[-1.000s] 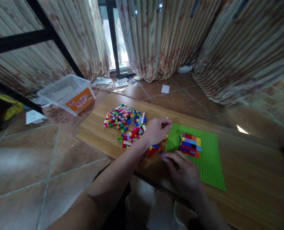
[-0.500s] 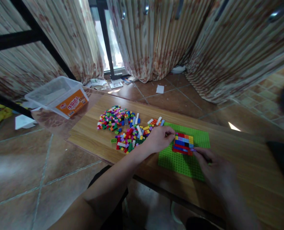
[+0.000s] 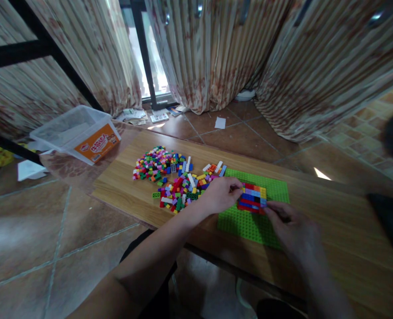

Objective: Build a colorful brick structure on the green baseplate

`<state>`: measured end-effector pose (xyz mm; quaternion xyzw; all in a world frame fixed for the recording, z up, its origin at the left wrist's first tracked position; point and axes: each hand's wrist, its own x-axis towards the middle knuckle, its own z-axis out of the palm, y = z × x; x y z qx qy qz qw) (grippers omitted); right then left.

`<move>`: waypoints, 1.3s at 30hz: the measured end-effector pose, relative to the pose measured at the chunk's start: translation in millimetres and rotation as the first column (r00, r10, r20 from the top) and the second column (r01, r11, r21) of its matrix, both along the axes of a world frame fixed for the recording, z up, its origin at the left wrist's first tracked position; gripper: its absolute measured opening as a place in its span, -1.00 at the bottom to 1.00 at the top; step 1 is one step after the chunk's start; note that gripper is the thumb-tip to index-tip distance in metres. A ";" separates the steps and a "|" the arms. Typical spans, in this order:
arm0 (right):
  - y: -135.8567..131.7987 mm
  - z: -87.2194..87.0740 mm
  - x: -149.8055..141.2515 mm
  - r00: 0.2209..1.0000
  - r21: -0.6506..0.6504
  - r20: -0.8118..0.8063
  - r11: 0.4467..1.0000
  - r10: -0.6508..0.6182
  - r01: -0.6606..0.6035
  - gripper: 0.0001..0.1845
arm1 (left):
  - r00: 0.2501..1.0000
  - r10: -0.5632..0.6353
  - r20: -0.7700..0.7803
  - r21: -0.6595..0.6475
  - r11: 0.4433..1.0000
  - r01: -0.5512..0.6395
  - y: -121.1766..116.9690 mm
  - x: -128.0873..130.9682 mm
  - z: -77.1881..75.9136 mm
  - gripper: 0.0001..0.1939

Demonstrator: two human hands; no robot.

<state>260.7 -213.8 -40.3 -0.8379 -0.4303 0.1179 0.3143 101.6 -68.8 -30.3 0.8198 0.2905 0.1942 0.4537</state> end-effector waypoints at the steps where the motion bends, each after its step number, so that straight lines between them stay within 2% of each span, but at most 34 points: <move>1: 0.3 0.6 -0.9 1.000 -0.006 -0.020 1.000 -0.010 0.010 -0.61 | 1.000 -0.001 -0.001 0.003 1.000 0.001 0.1 -0.2 0.1 -0.79; 7: 4.1 0.8 -0.7 0.986 -0.042 -0.109 0.991 -0.129 0.125 -0.53 | 1.000 0.007 0.000 0.014 1.000 -0.007 0.5 -0.8 -1.2 -0.80; 11: 8.4 -3.4 3.9 0.982 -0.062 -0.147 0.992 -0.117 0.109 -0.46 | 1.000 0.004 -0.002 0.011 1.000 -0.004 0.7 -0.9 -1.6 -0.80; 19: 12.5 -10.4 9.5 0.980 -0.075 -0.148 0.990 -0.130 0.119 -0.45 | 1.000 0.003 -0.007 0.001 1.000 -0.003 0.4 -2.1 -0.4 -0.80; 25: 13.8 -18.8 15.3 0.955 -0.037 -0.282 0.996 -0.093 0.086 -0.41 | 1.000 -0.003 -0.007 0.015 1.000 0.003 0.1 -1.7 -0.8 -0.82; 34: 13.8 -11.3 14.0 0.942 -0.080 -0.327 0.995 -0.082 0.059 -0.41 | 1.000 -0.005 0.000 0.001 1.000 0.005 0.2 0.1 -6.9 -0.82; 37: 10.0 -13.0 17.3 0.924 -0.040 -0.370 0.995 -0.097 0.088 -0.40 | 1.000 -0.010 -0.001 -0.007 1.000 0.010 -0.8 0.0 -5.9 -0.81; 39: 7.2 -16.6 20.7 0.911 0.005 -0.388 0.988 -0.139 0.153 -0.39 | 1.000 -0.002 -0.006 -0.015 1.000 0.002 -1.6 -0.4 -4.8 -0.81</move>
